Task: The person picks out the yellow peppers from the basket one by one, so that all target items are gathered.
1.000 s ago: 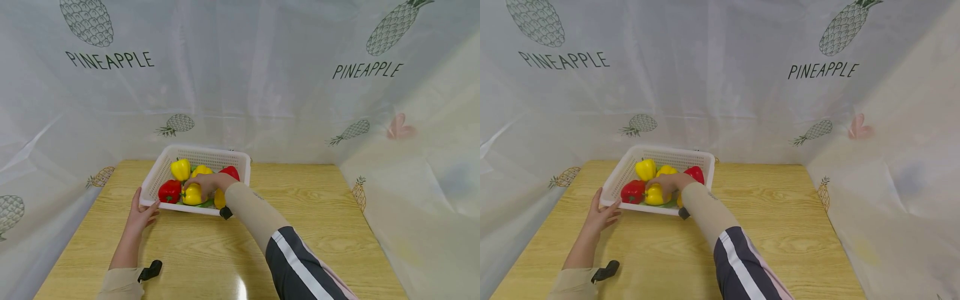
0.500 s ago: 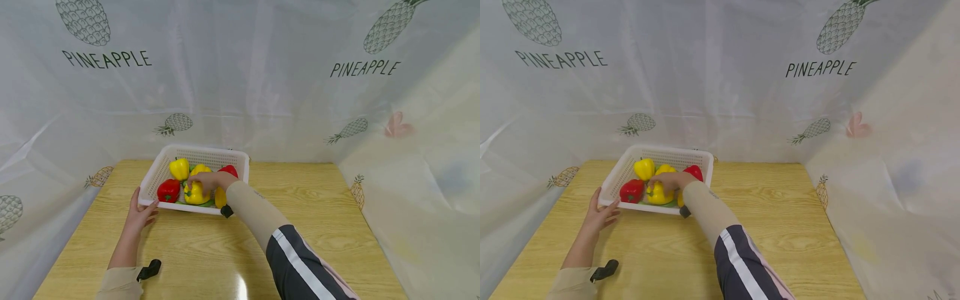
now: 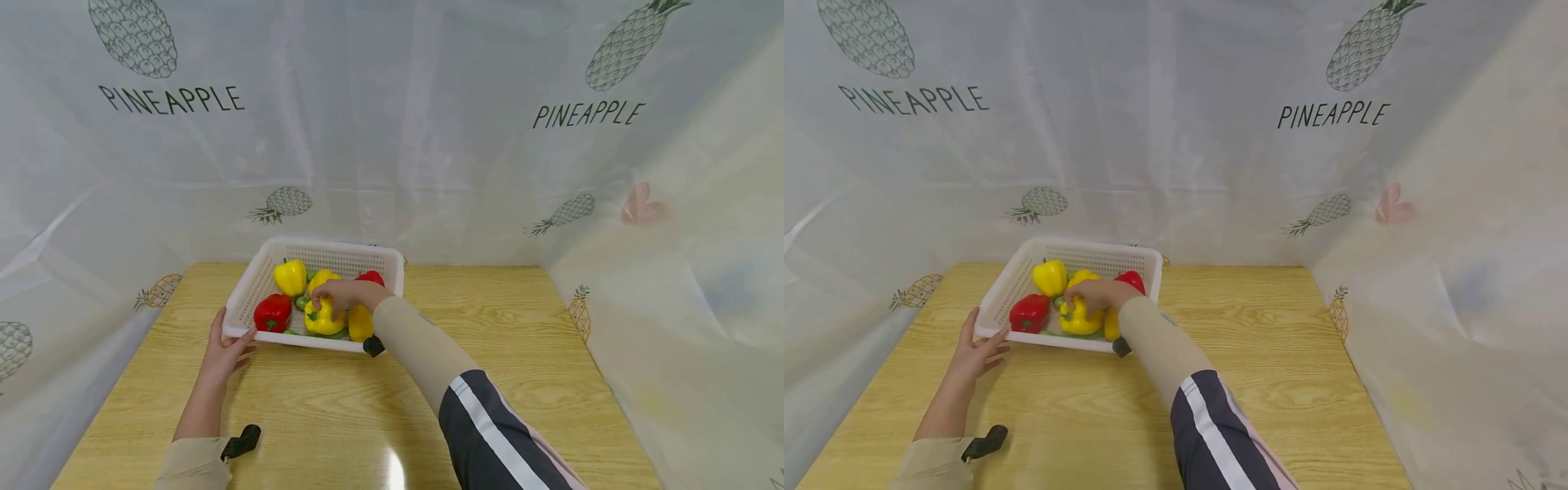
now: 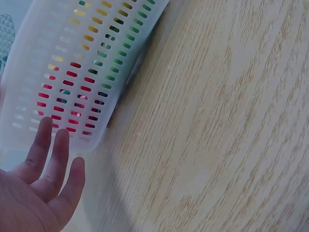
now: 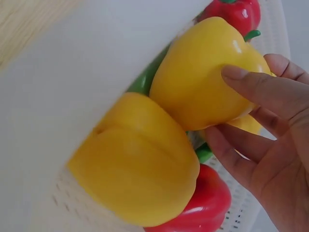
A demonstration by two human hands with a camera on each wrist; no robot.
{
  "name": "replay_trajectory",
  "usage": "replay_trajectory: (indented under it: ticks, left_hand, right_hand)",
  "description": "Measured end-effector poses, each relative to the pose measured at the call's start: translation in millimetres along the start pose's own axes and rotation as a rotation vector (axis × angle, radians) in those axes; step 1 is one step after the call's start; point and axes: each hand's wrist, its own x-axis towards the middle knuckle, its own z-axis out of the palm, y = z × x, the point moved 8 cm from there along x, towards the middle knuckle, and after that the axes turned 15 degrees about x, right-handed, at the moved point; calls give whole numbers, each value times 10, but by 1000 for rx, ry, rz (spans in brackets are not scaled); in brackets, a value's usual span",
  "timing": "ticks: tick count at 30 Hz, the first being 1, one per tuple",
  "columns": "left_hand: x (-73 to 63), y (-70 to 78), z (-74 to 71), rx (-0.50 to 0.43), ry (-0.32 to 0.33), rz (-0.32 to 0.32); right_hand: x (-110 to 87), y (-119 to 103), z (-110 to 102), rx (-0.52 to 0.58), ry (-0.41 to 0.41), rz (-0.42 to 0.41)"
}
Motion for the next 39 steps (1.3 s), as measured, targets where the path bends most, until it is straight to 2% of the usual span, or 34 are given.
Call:
replay_trajectory:
  ticks: [10, 17, 27, 33, 39]
  left_hand:
    - [7, -11, 15, -5, -8, 10]
    - [-13, 9, 28, -9, -16, 20]
    - [-31, -3, 23, -28, -27, 17]
    - [-31, -20, 27, -29, -28, 13]
    - [-30, 14, 46, -25, -36, 27]
  right_hand:
    - [-280, -27, -158, 107, 39, -38]
    - [-464, -27, -311, 12, 101, -92]
    - [-842, 10, -500, 67, 149, -165]
    - [-1067, 63, -613, 190, 202, -220]
    - [-1279, 222, -765, 276, 279, -233]
